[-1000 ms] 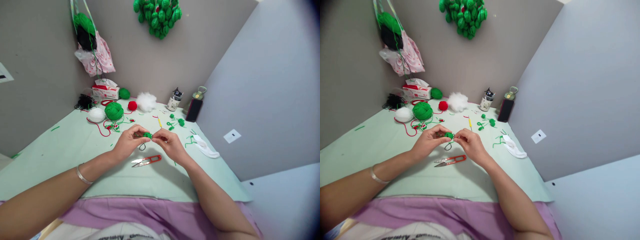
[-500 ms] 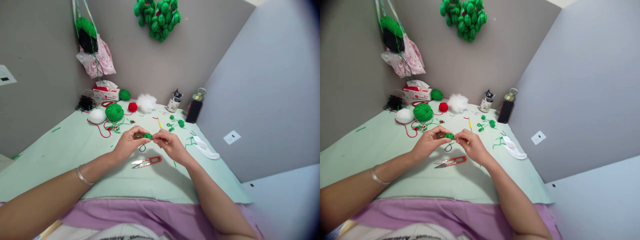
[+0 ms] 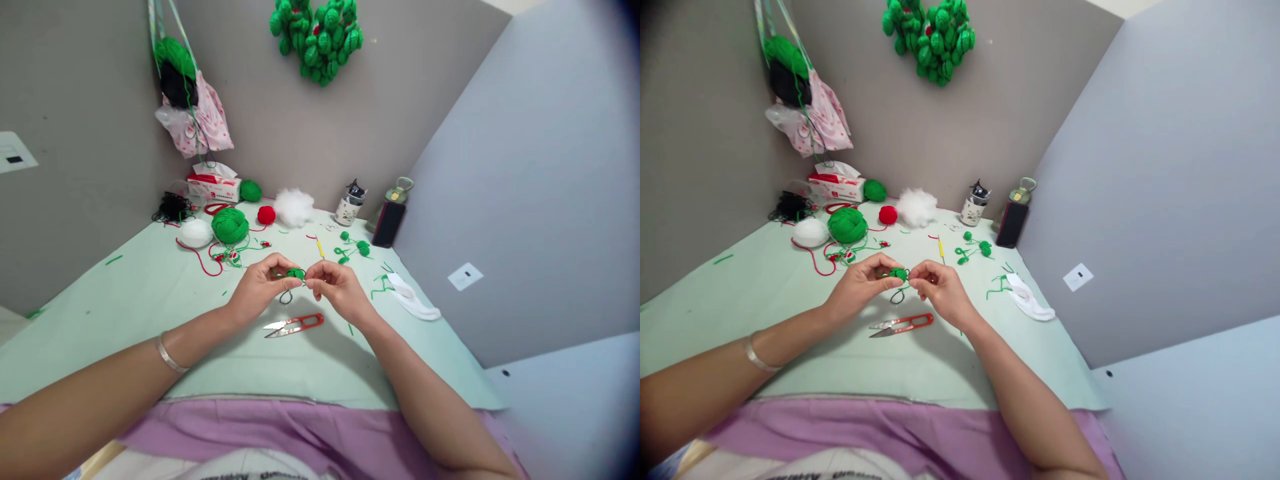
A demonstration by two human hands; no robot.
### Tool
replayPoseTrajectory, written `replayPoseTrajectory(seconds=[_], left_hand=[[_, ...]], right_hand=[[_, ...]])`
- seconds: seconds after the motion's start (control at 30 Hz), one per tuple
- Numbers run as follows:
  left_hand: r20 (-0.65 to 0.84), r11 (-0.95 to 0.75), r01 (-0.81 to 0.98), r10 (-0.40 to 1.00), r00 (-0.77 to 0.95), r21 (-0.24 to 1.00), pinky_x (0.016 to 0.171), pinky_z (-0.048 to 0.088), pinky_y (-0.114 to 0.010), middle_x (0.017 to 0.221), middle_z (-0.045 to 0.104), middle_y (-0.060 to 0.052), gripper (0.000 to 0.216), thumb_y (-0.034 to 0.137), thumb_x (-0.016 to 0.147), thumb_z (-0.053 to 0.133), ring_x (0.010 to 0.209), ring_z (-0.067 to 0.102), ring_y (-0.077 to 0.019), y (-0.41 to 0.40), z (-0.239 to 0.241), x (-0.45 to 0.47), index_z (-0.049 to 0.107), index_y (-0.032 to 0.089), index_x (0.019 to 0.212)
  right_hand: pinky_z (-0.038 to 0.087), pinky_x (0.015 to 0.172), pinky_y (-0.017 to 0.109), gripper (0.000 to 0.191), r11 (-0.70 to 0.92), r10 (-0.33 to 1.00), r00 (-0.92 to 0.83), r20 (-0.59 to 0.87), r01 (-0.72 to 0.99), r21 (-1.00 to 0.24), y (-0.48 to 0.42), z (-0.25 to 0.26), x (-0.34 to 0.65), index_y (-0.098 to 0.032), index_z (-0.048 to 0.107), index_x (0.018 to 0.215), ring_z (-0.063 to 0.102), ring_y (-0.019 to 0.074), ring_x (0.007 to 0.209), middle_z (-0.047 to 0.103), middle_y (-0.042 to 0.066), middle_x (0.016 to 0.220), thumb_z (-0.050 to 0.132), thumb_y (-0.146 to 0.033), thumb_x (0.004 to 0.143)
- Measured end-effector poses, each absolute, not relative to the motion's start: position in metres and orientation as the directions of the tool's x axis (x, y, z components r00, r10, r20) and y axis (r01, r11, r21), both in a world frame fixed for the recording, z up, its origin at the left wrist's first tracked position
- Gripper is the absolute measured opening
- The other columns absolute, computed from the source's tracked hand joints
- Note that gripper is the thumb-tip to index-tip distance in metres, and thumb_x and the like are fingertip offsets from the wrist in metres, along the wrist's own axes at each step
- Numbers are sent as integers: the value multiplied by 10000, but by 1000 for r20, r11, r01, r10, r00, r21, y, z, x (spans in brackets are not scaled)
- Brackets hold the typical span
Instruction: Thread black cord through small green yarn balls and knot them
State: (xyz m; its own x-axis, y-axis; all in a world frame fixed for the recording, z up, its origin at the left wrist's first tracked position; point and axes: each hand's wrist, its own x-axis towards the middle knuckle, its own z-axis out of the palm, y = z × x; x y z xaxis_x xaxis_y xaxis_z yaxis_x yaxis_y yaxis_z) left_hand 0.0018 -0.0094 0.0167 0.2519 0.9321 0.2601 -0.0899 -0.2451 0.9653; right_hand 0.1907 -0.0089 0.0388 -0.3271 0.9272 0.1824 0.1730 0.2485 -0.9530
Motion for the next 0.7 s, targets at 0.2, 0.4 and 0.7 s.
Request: replayPoseTrajectory(seconds=[0.2, 0.4, 0.7], left_hand=[[282, -264, -104, 924, 259, 959, 655, 419, -250, 812, 590, -2, 242, 313, 744, 755, 738, 516, -121, -9, 19, 1, 622, 170, 887], [308, -288, -114, 921, 241, 951, 680, 423, -254, 817, 589, -1, 222, 307, 741, 757, 753, 528, -123, -9, 23, 0, 627, 174, 862], [281, -259, -116, 924, 259, 959, 672, 419, -256, 809, 599, 1, 215, 305, 750, 748, 738, 534, -122, -10, 18, 2, 617, 174, 860]], right_hand=[[436, 558, 250, 51, 325, 901, -361, 242, 190, -926, -9, 38, 194, -182, 678, 824, 496, 84, 560, 564, -9, 736, 650, -222, 812], [440, 576, 260, 122, 362, 871, -420, 255, 197, -911, -6, 44, 203, -209, 745, 900, 492, 81, 568, 494, -15, 741, 659, -243, 820], [425, 563, 246, 144, 112, 902, -419, 104, -5, -994, -4, 36, 194, -167, 660, 786, 509, 85, 544, 574, -23, 672, 741, -280, 748]])
